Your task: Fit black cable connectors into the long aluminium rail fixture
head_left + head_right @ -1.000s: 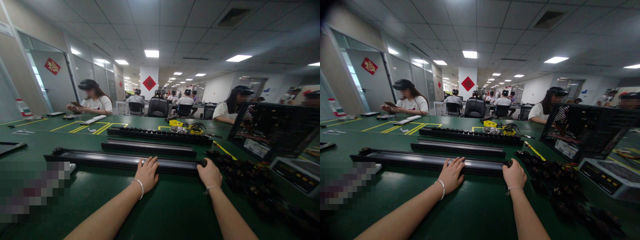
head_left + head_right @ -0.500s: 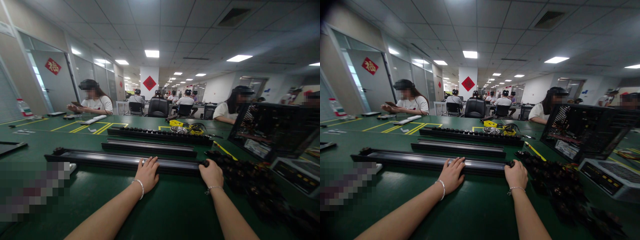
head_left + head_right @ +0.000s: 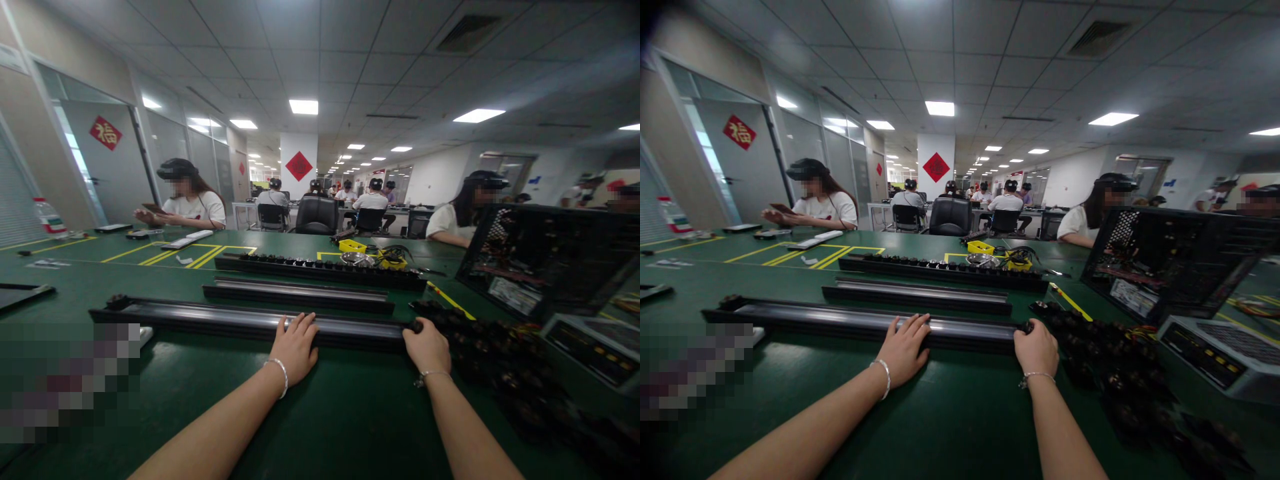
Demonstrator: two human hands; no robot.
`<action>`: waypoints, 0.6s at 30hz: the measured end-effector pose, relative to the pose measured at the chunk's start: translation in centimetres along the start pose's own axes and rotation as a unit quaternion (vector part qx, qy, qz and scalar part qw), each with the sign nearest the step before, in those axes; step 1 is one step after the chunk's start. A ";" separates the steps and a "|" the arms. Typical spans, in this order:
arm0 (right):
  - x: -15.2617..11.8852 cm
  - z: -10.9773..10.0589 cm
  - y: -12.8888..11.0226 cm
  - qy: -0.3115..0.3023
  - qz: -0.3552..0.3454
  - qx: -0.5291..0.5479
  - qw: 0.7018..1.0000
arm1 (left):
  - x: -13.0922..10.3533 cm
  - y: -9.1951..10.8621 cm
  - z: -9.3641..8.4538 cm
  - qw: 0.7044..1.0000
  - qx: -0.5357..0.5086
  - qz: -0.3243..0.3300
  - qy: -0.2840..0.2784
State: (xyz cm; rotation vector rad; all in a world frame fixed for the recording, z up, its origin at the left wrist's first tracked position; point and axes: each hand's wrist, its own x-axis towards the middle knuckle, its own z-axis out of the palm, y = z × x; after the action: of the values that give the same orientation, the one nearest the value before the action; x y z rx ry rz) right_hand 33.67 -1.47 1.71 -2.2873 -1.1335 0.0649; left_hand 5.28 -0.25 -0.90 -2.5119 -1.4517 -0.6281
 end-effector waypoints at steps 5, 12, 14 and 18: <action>0.2 0.0 0.1 -0.005 -0.003 0.008 1.000 | 0.0 0.0 0.0 1.000 -0.008 -0.001 -0.001; 0.6 0.1 0.4 -0.012 0.007 0.022 1.000 | 0.0 0.0 0.1 1.000 -0.006 0.002 0.005; 0.7 0.0 0.5 -0.012 0.009 0.028 0.999 | 0.0 0.0 0.1 1.000 -0.005 0.002 0.004; 0.6 -0.1 0.4 -0.011 0.011 0.041 0.999 | 0.0 0.0 0.1 1.000 -0.003 0.003 0.004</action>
State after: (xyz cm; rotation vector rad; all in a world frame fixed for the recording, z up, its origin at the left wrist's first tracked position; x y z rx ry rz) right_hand 34.37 -1.21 1.74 -2.2317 -1.0967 0.1424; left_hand 5.30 -0.18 -0.98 -2.5130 -1.4417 -0.6418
